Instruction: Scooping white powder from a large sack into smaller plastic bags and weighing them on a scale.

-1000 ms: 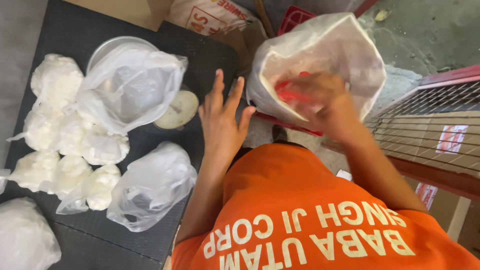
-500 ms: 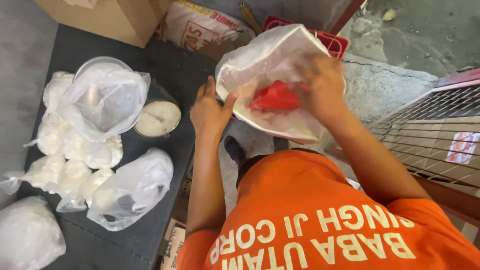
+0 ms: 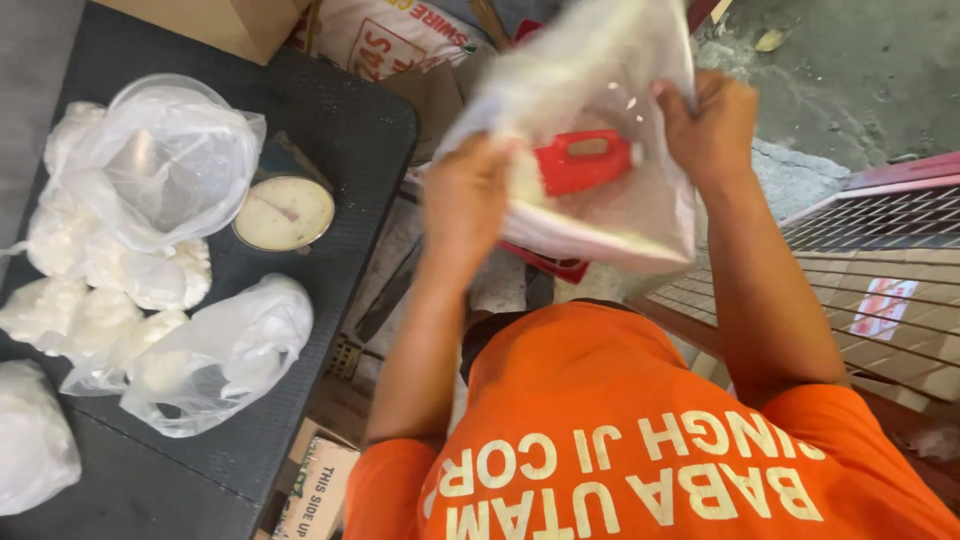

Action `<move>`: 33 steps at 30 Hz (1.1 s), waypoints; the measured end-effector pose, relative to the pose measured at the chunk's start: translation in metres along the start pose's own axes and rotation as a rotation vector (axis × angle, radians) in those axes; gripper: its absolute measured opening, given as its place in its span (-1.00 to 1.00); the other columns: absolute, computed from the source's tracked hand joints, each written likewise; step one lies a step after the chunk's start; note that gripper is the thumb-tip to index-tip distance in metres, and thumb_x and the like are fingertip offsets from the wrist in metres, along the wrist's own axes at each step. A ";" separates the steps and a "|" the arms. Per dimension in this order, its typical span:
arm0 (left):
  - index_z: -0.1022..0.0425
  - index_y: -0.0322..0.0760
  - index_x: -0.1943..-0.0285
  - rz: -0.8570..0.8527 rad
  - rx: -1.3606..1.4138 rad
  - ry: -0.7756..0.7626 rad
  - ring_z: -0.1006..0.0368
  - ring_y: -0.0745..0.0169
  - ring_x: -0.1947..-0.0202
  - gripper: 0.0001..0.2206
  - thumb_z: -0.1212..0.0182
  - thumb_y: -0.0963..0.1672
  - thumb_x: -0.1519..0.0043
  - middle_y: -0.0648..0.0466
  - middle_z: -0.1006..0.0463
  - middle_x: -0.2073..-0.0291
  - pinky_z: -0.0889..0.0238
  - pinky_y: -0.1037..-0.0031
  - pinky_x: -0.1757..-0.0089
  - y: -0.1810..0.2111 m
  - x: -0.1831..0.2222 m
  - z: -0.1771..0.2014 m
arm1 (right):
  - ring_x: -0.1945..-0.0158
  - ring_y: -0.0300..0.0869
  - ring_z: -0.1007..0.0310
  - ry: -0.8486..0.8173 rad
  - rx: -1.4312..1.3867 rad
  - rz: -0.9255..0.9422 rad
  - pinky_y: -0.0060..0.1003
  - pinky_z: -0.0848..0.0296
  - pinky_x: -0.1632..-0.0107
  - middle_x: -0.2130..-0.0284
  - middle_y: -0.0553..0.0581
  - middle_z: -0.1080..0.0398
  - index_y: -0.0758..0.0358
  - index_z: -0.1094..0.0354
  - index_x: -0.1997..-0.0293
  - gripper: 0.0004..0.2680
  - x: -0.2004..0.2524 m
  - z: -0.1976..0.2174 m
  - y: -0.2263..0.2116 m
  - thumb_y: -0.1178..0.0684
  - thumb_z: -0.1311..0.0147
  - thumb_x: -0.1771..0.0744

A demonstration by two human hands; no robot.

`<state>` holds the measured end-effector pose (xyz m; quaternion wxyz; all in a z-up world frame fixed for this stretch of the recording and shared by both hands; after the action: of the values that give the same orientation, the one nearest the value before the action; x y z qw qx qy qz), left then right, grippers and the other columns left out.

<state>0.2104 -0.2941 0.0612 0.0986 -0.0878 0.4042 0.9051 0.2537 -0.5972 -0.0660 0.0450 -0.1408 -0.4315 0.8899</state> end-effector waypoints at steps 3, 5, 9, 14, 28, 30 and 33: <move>-0.59 -0.41 0.18 0.194 -0.061 0.213 -0.50 0.02 0.45 -0.84 -0.21 -0.15 -0.35 -0.17 -0.60 0.40 -0.33 0.26 0.34 -0.102 0.019 0.037 | 0.34 -0.05 -0.49 0.055 -0.313 0.201 -0.14 -0.41 0.26 0.35 0.19 -0.49 0.35 -0.50 0.27 -0.90 -0.002 0.018 -0.072 0.18 -0.29 -0.39; -0.57 -0.44 0.21 0.272 -0.070 0.267 -0.43 0.11 0.48 -0.82 -0.22 -0.15 -0.37 -0.17 -0.56 0.46 -0.30 0.29 0.35 -0.140 0.033 0.052 | 0.29 -0.04 -0.49 0.033 -0.241 0.445 -0.16 -0.43 0.20 0.35 0.20 -0.48 0.36 -0.51 0.25 -0.93 0.011 0.014 -0.138 0.20 -0.31 -0.37; -0.54 -0.46 0.21 0.364 0.055 0.434 -0.34 0.39 0.47 -0.82 -0.19 -0.16 -0.39 -0.12 -0.56 0.51 -0.27 0.40 0.35 -0.143 0.050 0.079 | 0.38 -0.11 -0.41 -0.134 -0.179 0.706 -0.19 -0.35 0.24 0.47 0.15 -0.39 0.34 -0.48 0.33 -0.92 0.025 -0.010 -0.193 0.27 -0.33 -0.28; -0.54 -0.43 0.23 0.238 0.039 0.426 -0.43 0.21 0.45 -0.80 -0.18 -0.15 -0.40 -0.13 -0.58 0.47 -0.30 0.32 0.35 -0.103 0.052 0.076 | 0.41 -0.05 -0.37 -0.007 -0.125 0.454 -0.23 -0.29 0.29 0.48 0.20 -0.37 0.39 -0.50 0.26 -0.91 0.003 0.011 -0.091 0.27 -0.28 -0.41; -0.48 -0.38 0.35 0.148 -0.264 0.255 -0.48 -0.33 0.43 -0.81 -0.23 -0.14 -0.30 -0.21 -0.54 0.44 -0.27 0.04 0.39 -0.072 0.089 0.039 | 0.27 -0.10 -0.54 -0.480 0.011 0.531 -0.25 -0.53 0.20 0.25 0.10 -0.51 0.16 -0.55 0.11 -0.89 0.051 -0.048 -0.180 0.05 -0.34 -0.35; -0.46 -0.38 0.34 0.119 -0.274 0.240 -0.47 -0.33 0.40 -0.82 -0.24 -0.15 -0.29 -0.20 -0.55 0.42 -0.27 0.02 0.37 -0.068 0.089 0.037 | 0.01 0.10 -0.49 -0.647 0.469 0.610 0.01 -0.47 0.05 0.09 0.17 -0.51 0.07 -0.54 0.02 -0.80 0.052 -0.121 -0.139 0.02 -0.17 -0.28; -0.46 -0.38 0.35 0.133 -0.266 0.248 -0.47 -0.33 0.40 -0.82 -0.25 -0.15 -0.27 -0.20 -0.54 0.44 -0.27 0.01 0.36 -0.070 0.089 0.038 | -0.09 0.16 -0.44 -0.732 0.727 0.631 0.07 -0.44 -0.02 -0.02 0.24 -0.46 0.13 -0.48 -0.09 -0.74 0.035 -0.200 -0.074 0.03 -0.06 -0.30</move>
<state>0.1386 -0.2100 0.0152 -0.0242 -0.1840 0.2947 0.9374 0.2747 -0.3927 -0.1330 -0.3274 0.0781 -0.0248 0.9413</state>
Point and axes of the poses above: each hand's wrist, its own x-axis away from the middle knuckle, its own z-axis out of the back of the hand, y = z × x, the point moved 8 cm from there along -x, towards the middle knuckle
